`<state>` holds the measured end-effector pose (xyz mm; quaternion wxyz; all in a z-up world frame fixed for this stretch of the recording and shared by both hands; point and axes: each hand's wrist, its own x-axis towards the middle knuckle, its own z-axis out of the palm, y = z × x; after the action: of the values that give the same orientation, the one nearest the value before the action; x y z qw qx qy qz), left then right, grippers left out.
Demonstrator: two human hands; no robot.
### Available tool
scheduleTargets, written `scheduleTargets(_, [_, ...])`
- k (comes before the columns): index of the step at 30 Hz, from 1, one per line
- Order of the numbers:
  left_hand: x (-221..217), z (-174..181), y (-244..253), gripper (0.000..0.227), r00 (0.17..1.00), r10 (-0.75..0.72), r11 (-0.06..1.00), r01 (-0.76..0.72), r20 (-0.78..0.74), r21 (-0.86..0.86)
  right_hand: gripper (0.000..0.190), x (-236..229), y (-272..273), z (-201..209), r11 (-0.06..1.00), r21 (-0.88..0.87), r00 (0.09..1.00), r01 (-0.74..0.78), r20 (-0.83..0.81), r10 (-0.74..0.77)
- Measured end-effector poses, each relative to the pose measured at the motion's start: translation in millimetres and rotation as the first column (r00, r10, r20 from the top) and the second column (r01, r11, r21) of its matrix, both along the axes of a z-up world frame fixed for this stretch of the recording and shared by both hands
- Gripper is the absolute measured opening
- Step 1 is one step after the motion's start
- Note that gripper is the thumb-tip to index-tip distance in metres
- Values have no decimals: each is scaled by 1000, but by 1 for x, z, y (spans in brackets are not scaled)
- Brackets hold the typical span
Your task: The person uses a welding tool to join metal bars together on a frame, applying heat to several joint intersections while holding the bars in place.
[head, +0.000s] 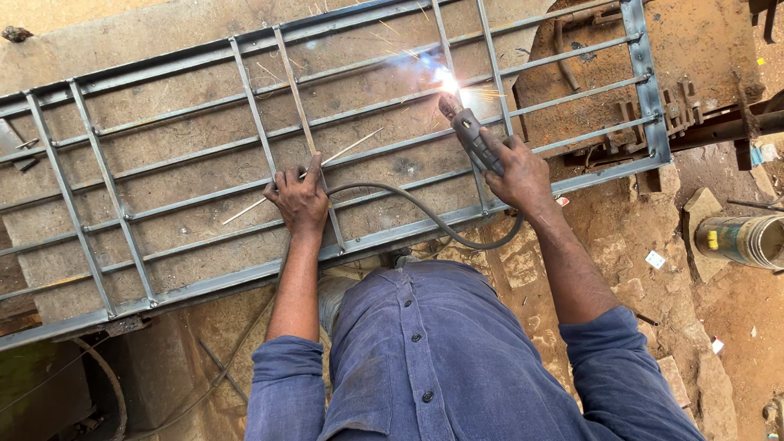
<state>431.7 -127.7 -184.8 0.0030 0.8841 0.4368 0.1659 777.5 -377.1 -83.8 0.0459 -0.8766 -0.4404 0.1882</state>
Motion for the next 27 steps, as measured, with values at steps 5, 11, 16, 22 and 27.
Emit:
scheduleTargets(5, [3, 4, -2, 65, 995, 37, 996, -29, -89, 89, 82, 0, 0, 5, 998, 62, 1000, -26, 20, 24])
scheduleTargets(11, [3, 8, -3, 62, 998, 37, 999, -37, -58, -14, 83, 1, -1, 10, 993, 113, 1000, -24, -4, 25])
scheduleTargets(16, [3, 7, -1, 65, 998, 31, 999, -29, -54, 38, 83, 3, 1, 11, 994, 111, 1000, -19, -15, 21])
scheduleTargets(22, [1, 15, -5, 66, 999, 24, 999, -25, -45, -23, 80, 4, -9, 8, 972, 217, 993, -89, 91, 71])
scheduleTargets(27, [5, 18, -5, 61, 1000, 21, 1000, -21, -18, 6, 74, 16, -20, 1, 980, 198, 982, -13, 188, -25])
